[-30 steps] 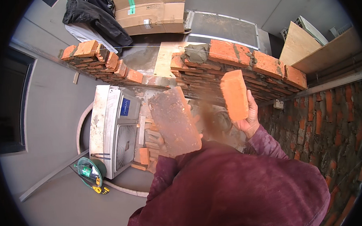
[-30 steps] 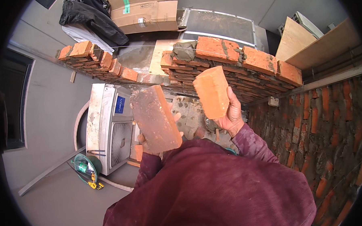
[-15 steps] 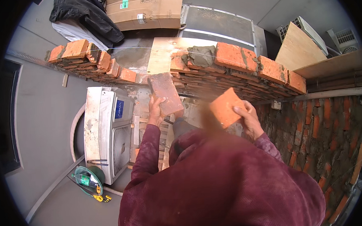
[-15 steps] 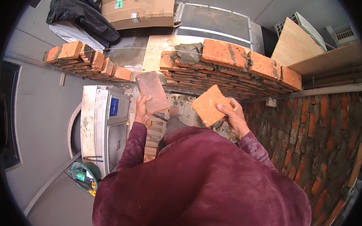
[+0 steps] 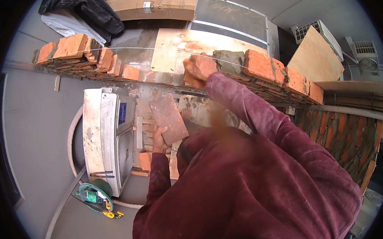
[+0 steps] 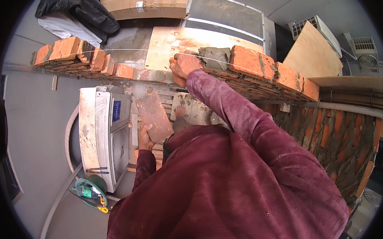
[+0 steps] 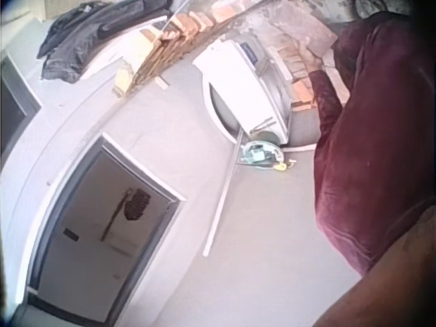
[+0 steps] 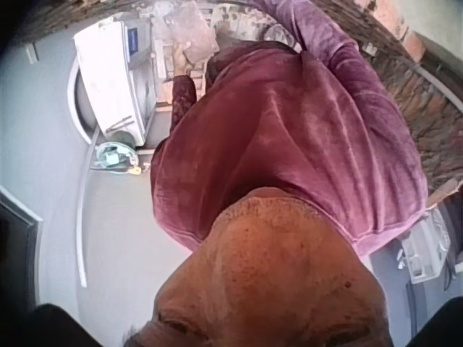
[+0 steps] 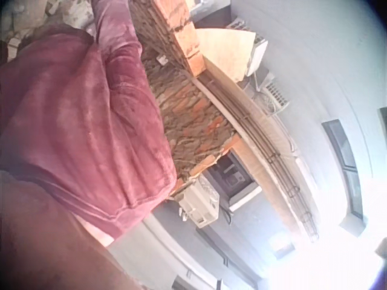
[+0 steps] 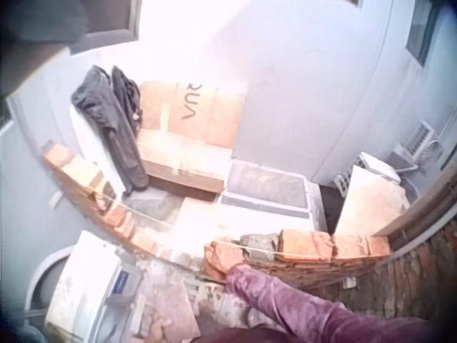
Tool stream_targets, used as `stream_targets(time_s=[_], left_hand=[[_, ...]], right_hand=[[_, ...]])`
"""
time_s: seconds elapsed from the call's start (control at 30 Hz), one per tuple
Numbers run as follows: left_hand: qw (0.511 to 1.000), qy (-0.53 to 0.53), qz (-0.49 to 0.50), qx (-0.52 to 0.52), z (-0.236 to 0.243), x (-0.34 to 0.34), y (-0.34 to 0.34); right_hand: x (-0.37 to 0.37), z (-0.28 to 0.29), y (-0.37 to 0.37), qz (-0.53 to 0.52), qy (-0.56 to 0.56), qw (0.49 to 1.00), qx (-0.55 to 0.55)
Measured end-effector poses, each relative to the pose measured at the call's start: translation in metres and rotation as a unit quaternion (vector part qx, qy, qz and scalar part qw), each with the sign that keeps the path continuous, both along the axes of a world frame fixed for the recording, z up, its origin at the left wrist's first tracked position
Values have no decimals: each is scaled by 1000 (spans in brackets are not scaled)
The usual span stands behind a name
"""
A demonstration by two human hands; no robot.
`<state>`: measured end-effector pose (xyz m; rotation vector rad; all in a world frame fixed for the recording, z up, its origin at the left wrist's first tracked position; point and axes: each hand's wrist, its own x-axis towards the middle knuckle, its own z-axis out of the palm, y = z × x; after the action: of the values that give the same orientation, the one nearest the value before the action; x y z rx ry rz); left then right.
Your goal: The person builds a brick wall by applying mortar with a trowel, placing bricks along a guide string, and tapping them into position.
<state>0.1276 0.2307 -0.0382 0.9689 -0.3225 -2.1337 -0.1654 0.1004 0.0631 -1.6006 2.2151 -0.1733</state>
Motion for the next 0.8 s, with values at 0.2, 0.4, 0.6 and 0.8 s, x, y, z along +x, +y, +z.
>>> stream_targets(time_s=[0.2, 0.4, 0.6, 0.8], left_hand=[[993, 25, 85, 76, -22, 24, 40], [985, 25, 139, 95, -39, 34, 42], [984, 26, 162, 73, -43, 34, 36], [987, 47, 140, 69, -34, 19, 25]], right_hand=[[-13, -9, -42, 0, 111, 993, 24], [-27, -18, -59, -42, 152, 987, 41], [-23, -8, -55, -12, 134, 989, 67], [-31, -13, -54, -3, 122, 990, 63]])
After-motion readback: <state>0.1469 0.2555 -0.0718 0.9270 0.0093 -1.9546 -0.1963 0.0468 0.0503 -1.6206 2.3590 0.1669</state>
